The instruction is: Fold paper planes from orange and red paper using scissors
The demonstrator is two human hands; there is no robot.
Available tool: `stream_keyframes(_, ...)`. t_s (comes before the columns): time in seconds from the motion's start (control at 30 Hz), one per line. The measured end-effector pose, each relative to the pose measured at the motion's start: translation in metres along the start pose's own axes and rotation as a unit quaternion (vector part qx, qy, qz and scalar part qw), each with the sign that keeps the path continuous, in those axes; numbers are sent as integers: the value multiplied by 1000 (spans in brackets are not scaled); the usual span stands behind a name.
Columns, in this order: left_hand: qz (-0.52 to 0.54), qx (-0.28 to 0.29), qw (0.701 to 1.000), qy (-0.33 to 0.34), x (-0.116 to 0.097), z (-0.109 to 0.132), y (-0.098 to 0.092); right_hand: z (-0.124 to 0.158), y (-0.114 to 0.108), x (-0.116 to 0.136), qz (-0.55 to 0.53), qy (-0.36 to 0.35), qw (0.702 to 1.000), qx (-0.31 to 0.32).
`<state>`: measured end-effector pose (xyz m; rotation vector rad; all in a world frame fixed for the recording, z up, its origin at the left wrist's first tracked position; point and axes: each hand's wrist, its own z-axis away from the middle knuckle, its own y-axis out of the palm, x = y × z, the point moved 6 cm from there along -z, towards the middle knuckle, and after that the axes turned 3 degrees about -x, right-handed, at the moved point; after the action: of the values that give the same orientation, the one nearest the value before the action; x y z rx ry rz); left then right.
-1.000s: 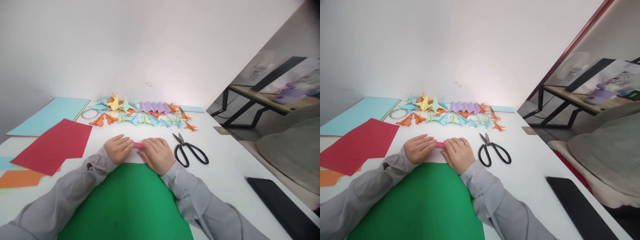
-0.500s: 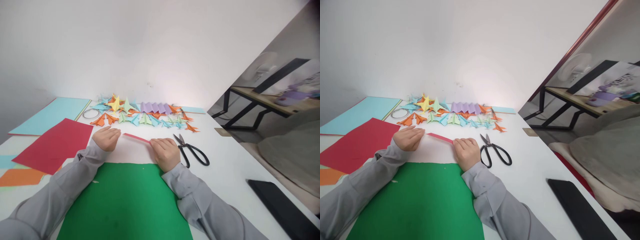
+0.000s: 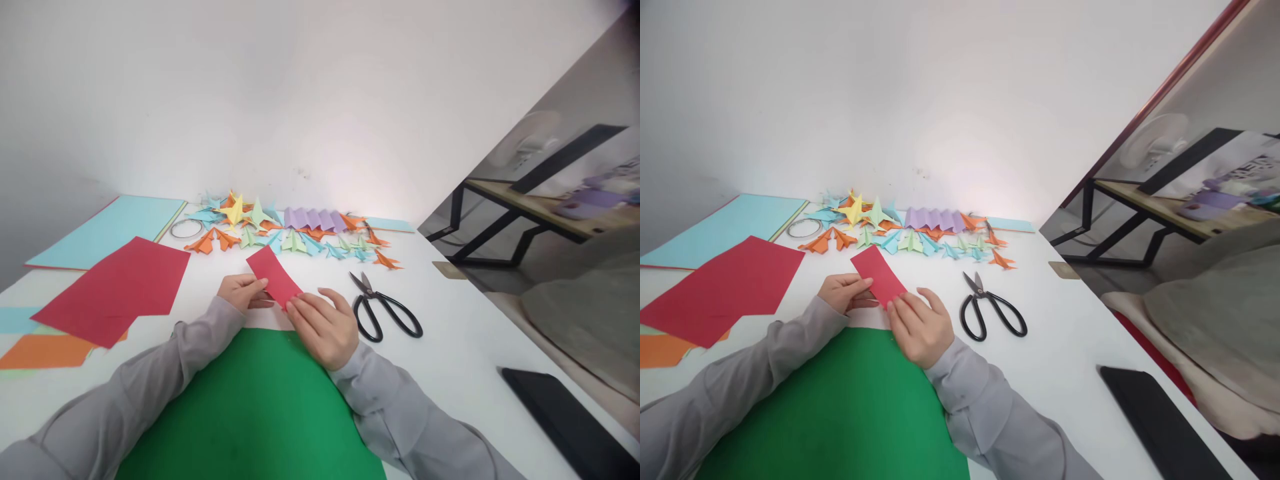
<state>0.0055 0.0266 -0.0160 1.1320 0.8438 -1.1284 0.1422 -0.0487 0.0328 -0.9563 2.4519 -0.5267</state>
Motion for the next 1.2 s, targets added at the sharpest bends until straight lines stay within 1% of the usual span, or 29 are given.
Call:
stream_keyframes(0.07, 48, -8, 999, -7, -2, -4, -7, -2, -4, 6, -10, -24, 1000, -4)
stream_keyframes(0.13, 80, -22, 997, 0, -5, -8, -13, -4, -7, 11, -22, -41, 999, -9)
stream_keyframes(0.37, 131, -86, 987, 24, -11, -12, -25, -3, -11, 18, -47, -64, 997, -4)
stream_keyframes(0.5, 123, -89, 988, 36, -13, -13, -29, -3, -11, 23, -69, -75, 995, -3)
stream_keyframes(0.67, 131, -79, 988, 32, -13, -14, -29, -5, -10, 26, -104, -77, 991, -22)
stream_keyframes(0.73, 125, -83, 988, 32, -14, -13, -30, -5, -11, 22, -138, -51, 989, -26)
stream_keyframes(0.77, 117, -81, 989, 32, -14, -12, -29, -5, -11, 18, -160, -26, 986, -27)
stream_keyframes(0.8, 108, -75, 991, 32, -15, -11, -28, -5, -11, 12, -178, 11, 984, -29)
stream_keyframes(0.87, 84, -51, 995, 32, -15, -8, -23, -4, -9, -4, -200, 120, 971, -41)
stream_keyframes(0.9, 69, -35, 997, 31, -14, -7, -20, -2, -7, -13, -211, 185, 959, -48)
stream_keyframes(0.93, 53, -20, 998, 31, -13, -5, -16, 2, -3, -22, -229, 251, 939, -51)
stream_keyframes(0.97, 37, -8, 999, 31, -12, -3, -13, 6, 2, -29, -258, 316, 912, -45)
stream_keyframes(1.0, 22, 1, 999, 32, -10, -1, -10, 11, 10, -34, -300, 375, 876, -30)
stream_keyframes(1.03, 9, 8, 999, 31, -8, 1, -8, 16, 20, -37, -354, 429, 831, -8)
stream_keyframes(1.1, -10, 14, 999, 28, -5, 4, -4, 28, 38, -36, -458, 516, 723, 35)
stream_keyframes(1.13, -15, 17, 999, 26, -4, 5, -3, 33, 45, -33, -500, 548, 669, 51)
stream_keyframes(1.17, -18, 18, 999, 24, -3, 5, -1, 37, 50, -31, -530, 571, 624, 60)
stream_keyframes(1.2, -19, 19, 999, 22, -2, 6, -1, 41, 54, -28, -552, 588, 588, 63)
